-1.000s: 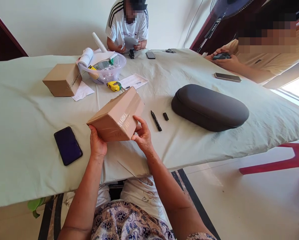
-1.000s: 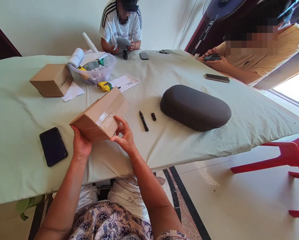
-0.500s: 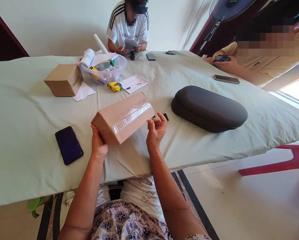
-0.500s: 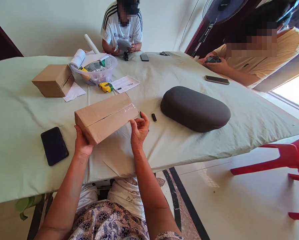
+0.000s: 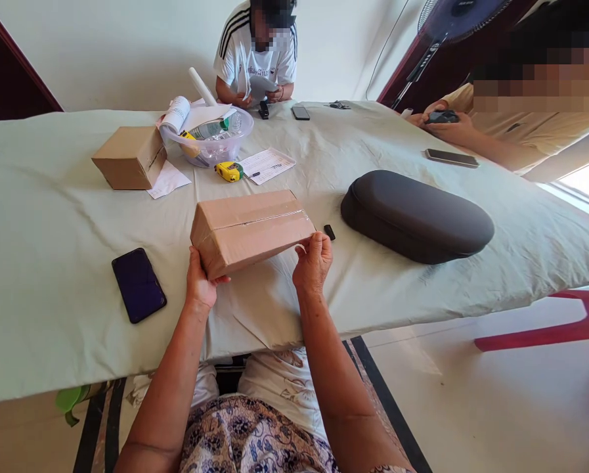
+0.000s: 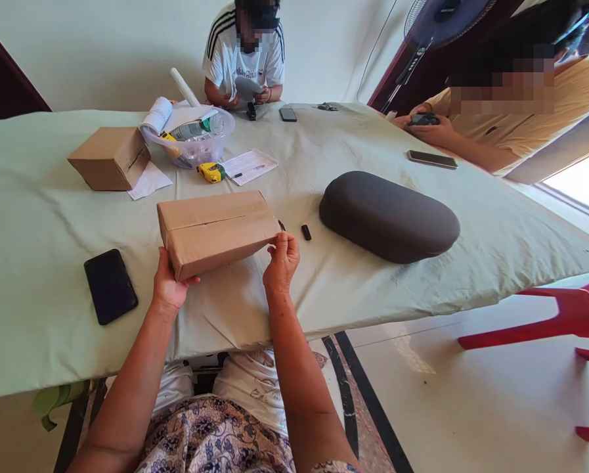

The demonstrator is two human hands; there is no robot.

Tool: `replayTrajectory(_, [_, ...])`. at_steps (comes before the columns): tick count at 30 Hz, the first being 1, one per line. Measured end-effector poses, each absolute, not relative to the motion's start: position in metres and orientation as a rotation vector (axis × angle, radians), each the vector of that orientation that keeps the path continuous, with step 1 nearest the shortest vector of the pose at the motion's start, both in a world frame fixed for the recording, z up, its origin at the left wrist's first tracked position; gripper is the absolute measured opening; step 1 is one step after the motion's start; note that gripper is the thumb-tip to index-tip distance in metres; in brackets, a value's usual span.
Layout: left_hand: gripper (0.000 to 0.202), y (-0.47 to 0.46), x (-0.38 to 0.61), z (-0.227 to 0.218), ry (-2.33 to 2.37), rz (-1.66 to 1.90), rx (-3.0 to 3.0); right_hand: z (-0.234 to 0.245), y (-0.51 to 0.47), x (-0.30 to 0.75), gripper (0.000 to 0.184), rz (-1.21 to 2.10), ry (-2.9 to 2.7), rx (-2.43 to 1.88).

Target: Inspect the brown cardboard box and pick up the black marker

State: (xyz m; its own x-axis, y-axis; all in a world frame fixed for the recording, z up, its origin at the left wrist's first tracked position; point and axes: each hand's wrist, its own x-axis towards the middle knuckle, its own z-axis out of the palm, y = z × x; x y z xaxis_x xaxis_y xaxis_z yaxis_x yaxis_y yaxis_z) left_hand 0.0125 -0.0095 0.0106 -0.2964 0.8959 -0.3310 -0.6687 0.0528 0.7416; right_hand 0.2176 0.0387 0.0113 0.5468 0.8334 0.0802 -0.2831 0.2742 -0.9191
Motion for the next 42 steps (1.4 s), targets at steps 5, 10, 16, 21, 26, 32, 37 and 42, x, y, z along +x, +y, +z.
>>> replayTrajectory(5, [0.058,-0.013,0.018,0.021,1.099,1.705,0.434,0.011,0.039,0.217,0.051,0.782,-0.674,-1.016])
replayTrajectory(10, [0.066,-0.013,0.02,0.024,1.116,1.677,0.512,0.01,0.04,0.217,0.051,0.789,-0.694,-1.011])
replayTrajectory(16, [0.081,-0.018,0.022,0.026,1.067,1.713,0.647,0.009,0.041,0.219,0.049,0.829,-0.642,-1.013])
replayTrajectory(21, [0.098,-0.021,0.022,0.025,1.03,1.682,0.845,0.011,0.041,0.218,0.046,0.855,-0.561,-0.983])
replayTrajectory(26, [0.091,-0.017,0.022,0.019,1.051,1.734,0.766,0.012,0.04,0.217,0.043,0.879,-0.603,-0.955])
replayTrajectory(32, [0.087,-0.016,0.021,0.019,1.064,1.744,0.742,0.009,0.04,0.215,0.044,0.964,-0.644,-1.025])
replayTrajectory(37, [0.091,-0.015,0.02,0.022,1.132,1.684,0.733,0.009,0.039,0.213,0.042,1.029,-0.702,-1.075])
replayTrajectory(42, [0.086,-0.012,0.02,0.02,1.105,1.729,0.689,0.01,0.038,0.212,0.038,1.038,-0.755,-1.092])
